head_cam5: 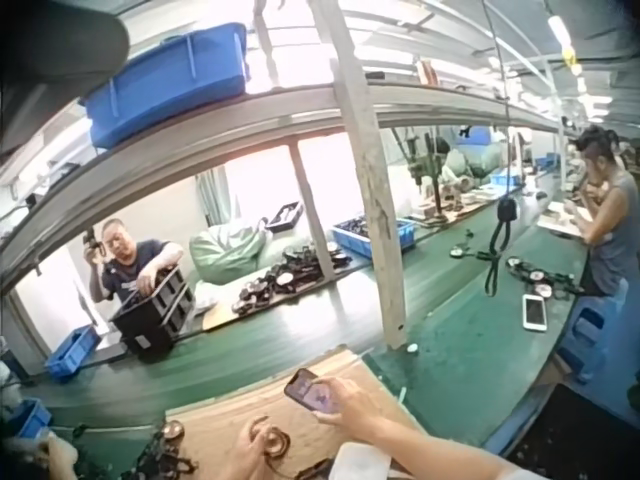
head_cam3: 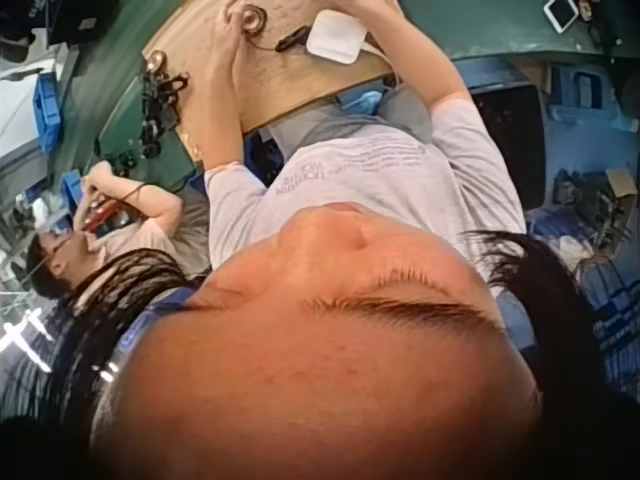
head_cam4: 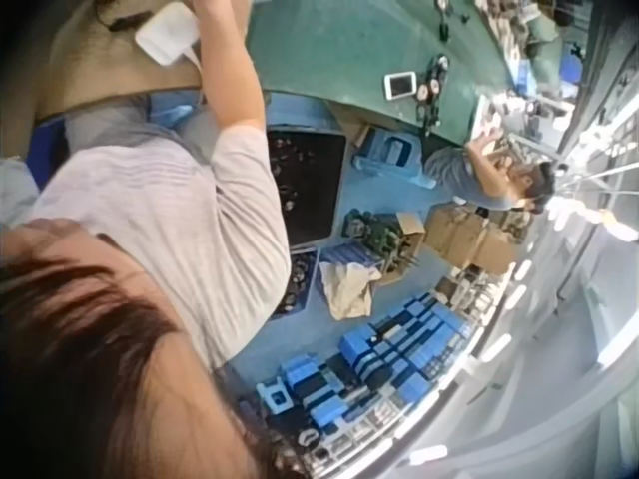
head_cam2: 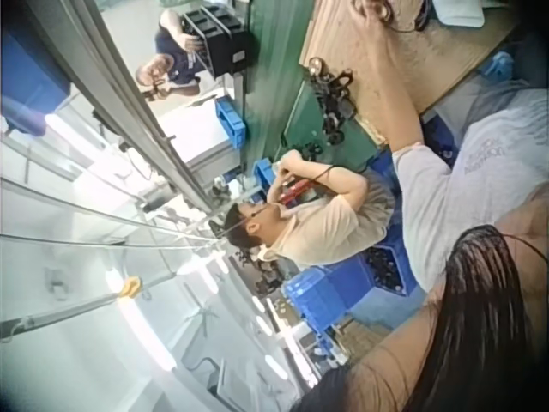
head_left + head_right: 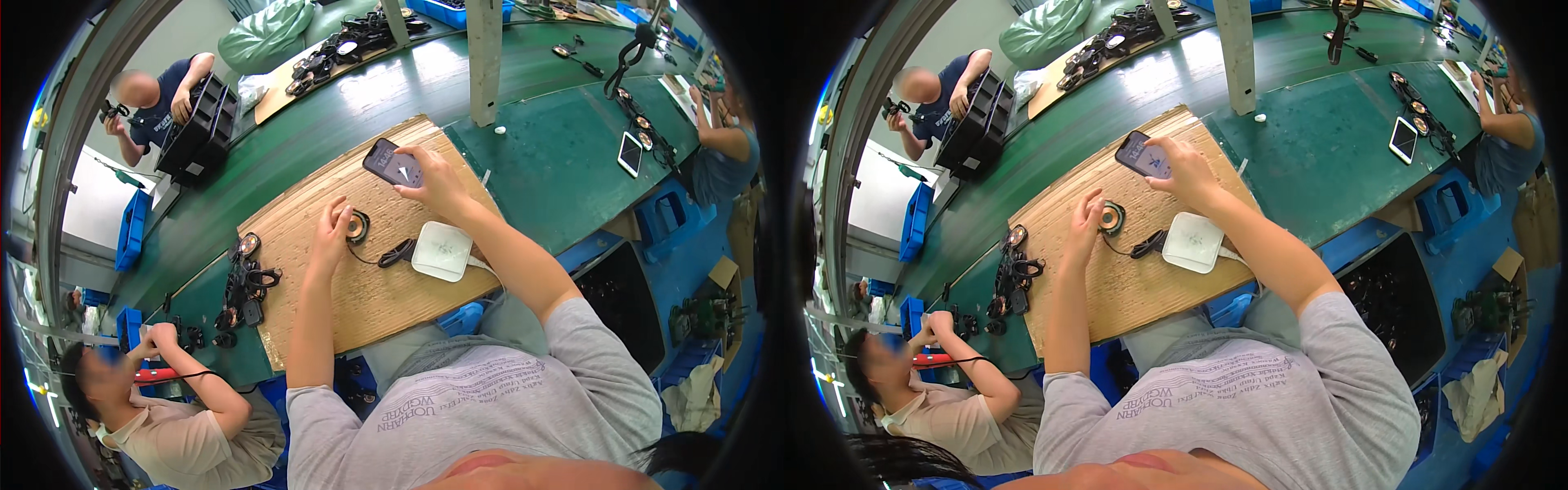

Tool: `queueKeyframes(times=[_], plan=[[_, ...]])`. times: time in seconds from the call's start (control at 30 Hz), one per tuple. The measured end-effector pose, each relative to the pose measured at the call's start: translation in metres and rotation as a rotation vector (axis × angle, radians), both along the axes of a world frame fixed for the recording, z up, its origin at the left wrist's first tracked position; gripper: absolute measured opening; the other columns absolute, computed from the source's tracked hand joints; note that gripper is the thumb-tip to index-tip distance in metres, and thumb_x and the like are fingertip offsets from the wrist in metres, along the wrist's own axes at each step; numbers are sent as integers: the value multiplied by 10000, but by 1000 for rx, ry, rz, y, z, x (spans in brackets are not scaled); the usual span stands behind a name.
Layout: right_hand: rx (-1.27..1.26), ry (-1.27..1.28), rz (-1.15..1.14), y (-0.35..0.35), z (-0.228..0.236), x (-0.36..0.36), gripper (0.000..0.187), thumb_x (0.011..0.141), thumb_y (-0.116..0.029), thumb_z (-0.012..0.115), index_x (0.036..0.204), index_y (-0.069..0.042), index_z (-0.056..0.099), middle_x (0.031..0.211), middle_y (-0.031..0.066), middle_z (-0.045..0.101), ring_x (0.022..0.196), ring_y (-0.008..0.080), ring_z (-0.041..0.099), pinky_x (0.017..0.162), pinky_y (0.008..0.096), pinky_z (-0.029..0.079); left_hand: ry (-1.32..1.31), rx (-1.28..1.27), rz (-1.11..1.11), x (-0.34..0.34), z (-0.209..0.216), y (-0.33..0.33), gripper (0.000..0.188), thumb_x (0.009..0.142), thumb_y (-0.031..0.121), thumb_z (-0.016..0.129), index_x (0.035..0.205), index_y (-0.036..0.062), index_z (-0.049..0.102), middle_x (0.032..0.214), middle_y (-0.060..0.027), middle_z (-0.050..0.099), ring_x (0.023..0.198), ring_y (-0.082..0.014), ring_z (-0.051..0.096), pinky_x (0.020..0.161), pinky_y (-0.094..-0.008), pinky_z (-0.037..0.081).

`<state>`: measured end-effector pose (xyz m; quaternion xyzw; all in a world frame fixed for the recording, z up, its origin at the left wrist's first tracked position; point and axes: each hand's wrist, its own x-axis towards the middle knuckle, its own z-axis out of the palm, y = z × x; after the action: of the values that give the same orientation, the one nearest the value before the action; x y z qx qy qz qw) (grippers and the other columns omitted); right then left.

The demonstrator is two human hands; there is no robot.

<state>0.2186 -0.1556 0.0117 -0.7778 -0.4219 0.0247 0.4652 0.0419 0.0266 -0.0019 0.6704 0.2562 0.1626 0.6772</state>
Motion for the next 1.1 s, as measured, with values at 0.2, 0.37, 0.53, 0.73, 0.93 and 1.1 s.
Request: queueKeyframes(times=[0.2,0.37,0.53,0.73,0.93,1.1], plan=[[195,-186,243,8,-8,-26,652,671,-154,826,1264,-170,557,1218,60,612,1091,275,574,974,375,484,-155,-187,-12,13,-25,-1,302,981,142,507,1254,23,555,1085,-130,657,937,-191,651,756,-308,554],[155,-316,373,11,-13,-36,693,632,-138,825,1272,-179,563,1257,44,596,1107,269,569,994,379,480,-241,-425,-32,9,-38,2,317,1008,202,437,1220,0,559,1077,-120,668,901,-208,669,765,-337,569],[117,-386,377,12,-9,-37,744,609,-160,827,1300,-191,554,1306,38,571,1131,264,558,1003,380,478,-319,-658,-67,8,-49,4,354,1007,261,456,1240,13,552,1113,-130,665,940,-238,676,772,-361,578],[68,-381,325,10,-5,-40,787,609,-202,842,1335,-206,537,1342,34,550,1151,259,551,1000,384,479,-448,-933,-187,13,-46,-3,475,1008,409,453,1296,41,536,1195,-147,645,1030,-280,667,789,-400,585],[124,-497,253,12,-9,-33,860,609,-242,856,1386,-224,487,1297,62,572,1101,280,579,956,384,495,-472,-951,-346,10,-14,-19,590,1001,527,407,1351,63,506,1264,-150,618,1079,-294,652,803,-417,587],[-32,-466,204,7,-12,-29,926,626,-255,865,1439,-221,424,1278,90,583,1077,288,602,916,372,514,-433,-838,-243,11,-7,-23,654,998,578,357,1384,64,477,1295,-157,602,1101,-294,646,820,-407,588]])
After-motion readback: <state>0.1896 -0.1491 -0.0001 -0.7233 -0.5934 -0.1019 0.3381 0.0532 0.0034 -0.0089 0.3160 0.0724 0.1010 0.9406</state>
